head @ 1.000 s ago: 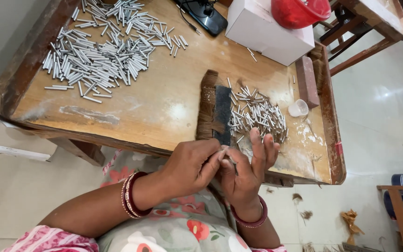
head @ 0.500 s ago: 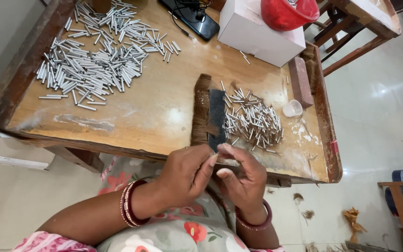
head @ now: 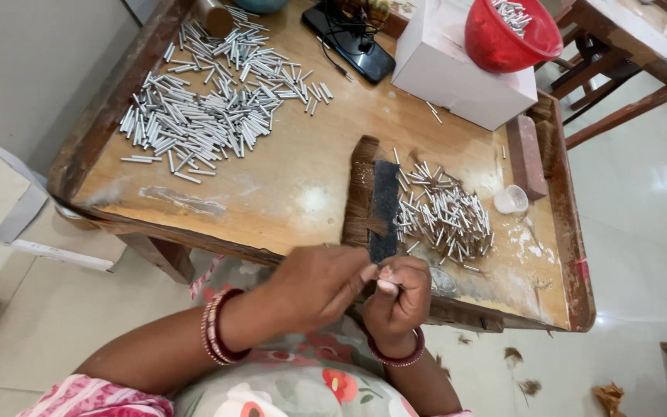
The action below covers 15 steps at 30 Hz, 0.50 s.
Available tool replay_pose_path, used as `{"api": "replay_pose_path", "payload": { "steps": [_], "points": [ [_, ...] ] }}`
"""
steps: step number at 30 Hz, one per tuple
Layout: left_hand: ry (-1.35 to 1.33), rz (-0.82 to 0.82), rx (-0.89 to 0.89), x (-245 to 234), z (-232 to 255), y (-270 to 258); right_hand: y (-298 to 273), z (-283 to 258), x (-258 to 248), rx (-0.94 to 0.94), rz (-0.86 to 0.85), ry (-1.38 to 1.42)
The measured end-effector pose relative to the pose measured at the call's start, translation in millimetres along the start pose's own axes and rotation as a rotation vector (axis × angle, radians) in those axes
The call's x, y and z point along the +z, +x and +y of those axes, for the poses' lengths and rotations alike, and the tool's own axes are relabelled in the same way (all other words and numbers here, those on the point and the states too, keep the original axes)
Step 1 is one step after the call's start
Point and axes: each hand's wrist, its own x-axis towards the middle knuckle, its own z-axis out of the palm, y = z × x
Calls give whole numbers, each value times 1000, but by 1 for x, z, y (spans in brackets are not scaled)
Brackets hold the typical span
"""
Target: Manually sanding and inspecting small metal pins at a workbench.
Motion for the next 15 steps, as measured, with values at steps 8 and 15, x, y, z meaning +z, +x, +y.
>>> {"api": "replay_pose_path", "payload": {
  "steps": [8, 15],
  "points": [
    [992, 174, -259, -123, -64, -2, 6, 10, -25, 84, 106, 26],
    [1124, 209, -114, -127, -92, 10, 11, -3, -26, 57, 77, -27]
  ]
}}
